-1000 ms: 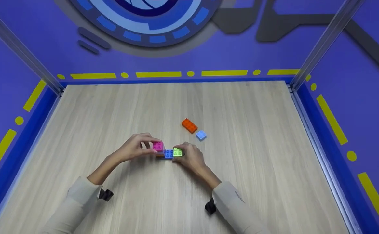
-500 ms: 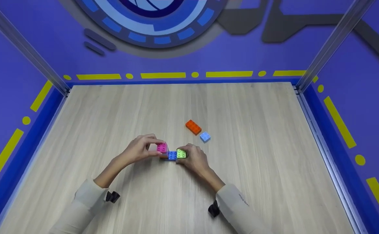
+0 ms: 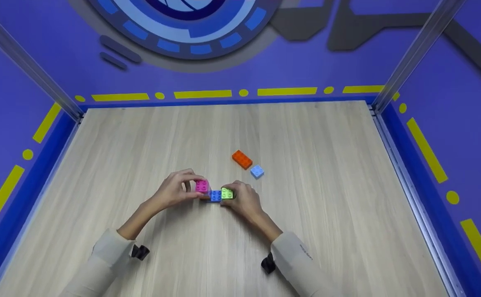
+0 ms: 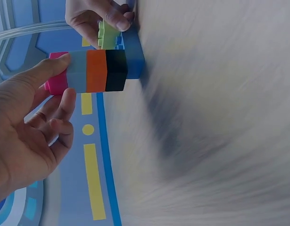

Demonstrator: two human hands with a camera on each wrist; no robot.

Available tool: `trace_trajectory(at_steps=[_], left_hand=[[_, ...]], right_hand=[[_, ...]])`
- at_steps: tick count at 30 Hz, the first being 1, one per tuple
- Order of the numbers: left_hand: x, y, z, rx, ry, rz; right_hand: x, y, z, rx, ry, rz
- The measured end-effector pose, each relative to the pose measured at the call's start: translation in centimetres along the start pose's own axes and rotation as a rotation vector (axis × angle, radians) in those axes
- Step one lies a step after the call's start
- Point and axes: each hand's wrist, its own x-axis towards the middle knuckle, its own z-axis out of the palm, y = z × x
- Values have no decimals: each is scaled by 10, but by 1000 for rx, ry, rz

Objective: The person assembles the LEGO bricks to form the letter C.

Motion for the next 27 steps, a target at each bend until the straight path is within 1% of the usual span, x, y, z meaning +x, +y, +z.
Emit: trace_trajectory(at_steps=[4,7,11,14,18,20,23,25,27], left_hand=[[1,-4,3,-48,24,27],[0,-9,8,-114,13,31],[-8,-17,17,-213,-18,-10],[-13,-21,23,-275,-21,-33],[-14,-27,30,-337,-22,-39],[-14,-28,32,-348,-19,-36],[-13,-28,34,-320,-2,-33],[-13,-28,34,-298,4,-32],[-14,-27,34,-283,2,-37]], right_hand=[[0,0,-2,-10,12,-6],[0,0,-2,-17,16,-7],[-2,0,-2,-2,-8,-2],[-2,0,-1,14,-14,-3],[-3,1,0,10,-1,-8],[-4,2,0,7,-7,-12],[-3,3,-3,23,-49,-13],[-2,4,-7,36,-97,-26],[0,4,-13,47,-160,-36]])
